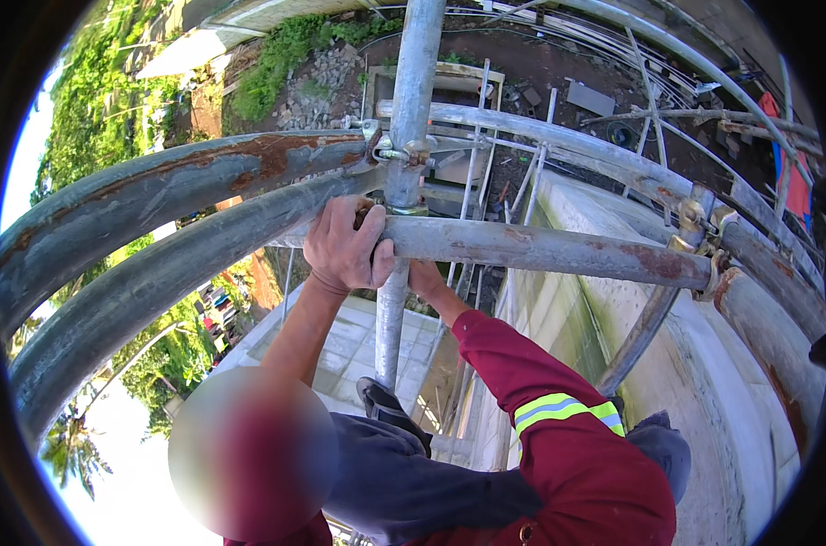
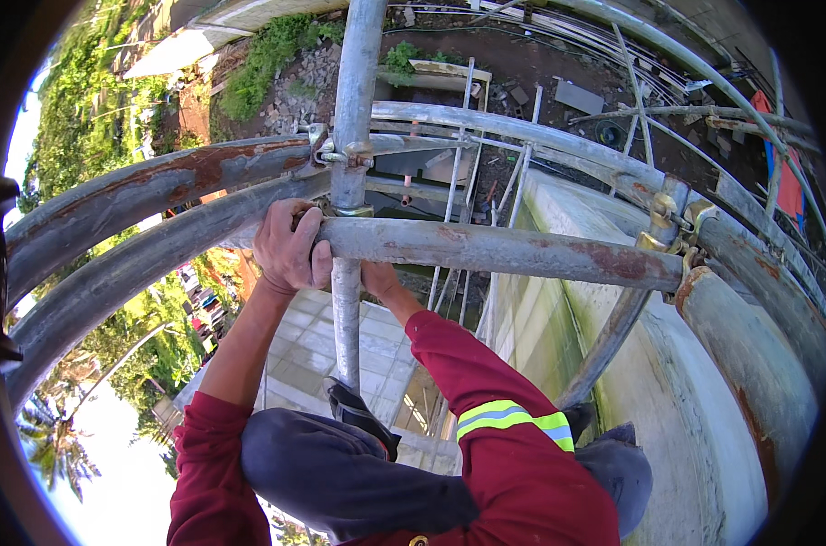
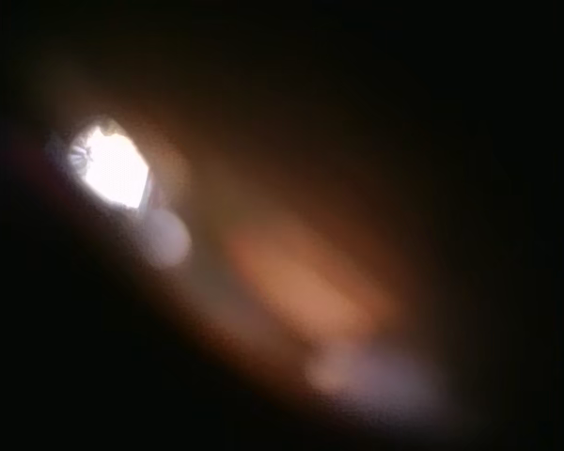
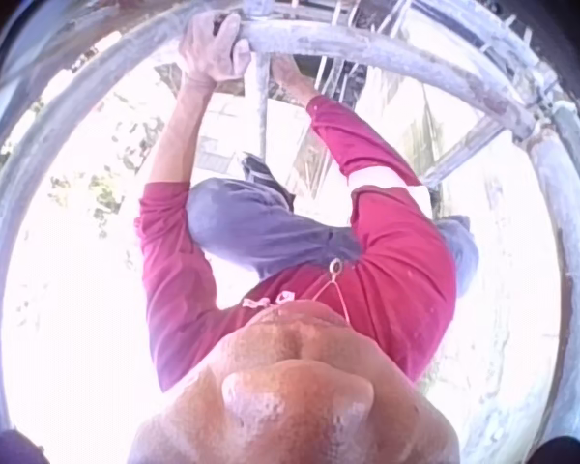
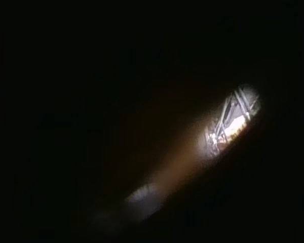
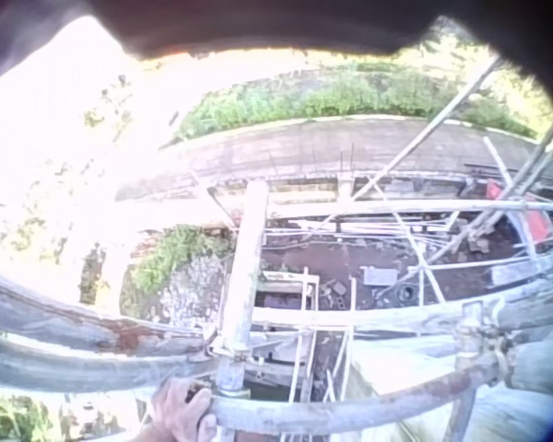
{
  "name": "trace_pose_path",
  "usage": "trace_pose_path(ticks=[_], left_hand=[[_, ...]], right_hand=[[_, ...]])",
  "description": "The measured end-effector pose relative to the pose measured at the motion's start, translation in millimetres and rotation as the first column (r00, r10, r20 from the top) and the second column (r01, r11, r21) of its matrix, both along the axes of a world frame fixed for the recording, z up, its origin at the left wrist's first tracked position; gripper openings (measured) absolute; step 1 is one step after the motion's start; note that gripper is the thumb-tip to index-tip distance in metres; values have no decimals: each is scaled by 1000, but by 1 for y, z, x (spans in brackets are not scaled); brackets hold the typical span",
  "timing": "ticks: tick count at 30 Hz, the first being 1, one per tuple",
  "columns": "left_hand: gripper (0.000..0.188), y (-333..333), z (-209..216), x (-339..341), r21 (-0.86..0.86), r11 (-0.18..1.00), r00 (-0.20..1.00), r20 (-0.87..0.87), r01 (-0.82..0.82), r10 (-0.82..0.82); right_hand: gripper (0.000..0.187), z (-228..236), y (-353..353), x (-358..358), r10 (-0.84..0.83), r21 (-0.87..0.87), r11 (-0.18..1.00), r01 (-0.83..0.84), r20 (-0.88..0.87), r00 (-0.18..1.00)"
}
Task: The person assembles a metal scaffolding structure by hand-tightening and then securing multiple couplers with a spanner. They move between joints, aligning poles and tightening fasteners to stabilize the frame.
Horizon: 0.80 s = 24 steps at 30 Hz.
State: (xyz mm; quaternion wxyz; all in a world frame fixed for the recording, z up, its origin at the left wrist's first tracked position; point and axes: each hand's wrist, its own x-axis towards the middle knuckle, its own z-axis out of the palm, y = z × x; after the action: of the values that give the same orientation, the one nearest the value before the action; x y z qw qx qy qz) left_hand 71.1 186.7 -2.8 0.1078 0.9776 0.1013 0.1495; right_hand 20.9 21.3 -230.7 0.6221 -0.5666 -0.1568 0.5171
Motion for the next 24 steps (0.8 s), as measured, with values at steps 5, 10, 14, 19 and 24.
trace_pose_path(ticks=[5,10,14,19,24], left_hand=[[33,3,0,-15,33,998,999,5,-51,51],[34,2,-2,-9,26,999,999,24,-28,28],[34,3,-2,-10,28,999,999,4,-46,46],[35,3,-2,-12,33,999,999,16,-40,39],[37,2,-2,-7,23,999,999,13,-35,35]], right_hand=[[28,43,5,76,588,-196,766,-612,-170,791],[28,27,-17,153,796,-394,576,-716,73,600],[28,52,-21,164,710,-533,704,-468,513,483],[29,55,-10,120,467,-372,884,-284,684,560],[30,12,-28,140,705,-508,684,-523,277,653]])
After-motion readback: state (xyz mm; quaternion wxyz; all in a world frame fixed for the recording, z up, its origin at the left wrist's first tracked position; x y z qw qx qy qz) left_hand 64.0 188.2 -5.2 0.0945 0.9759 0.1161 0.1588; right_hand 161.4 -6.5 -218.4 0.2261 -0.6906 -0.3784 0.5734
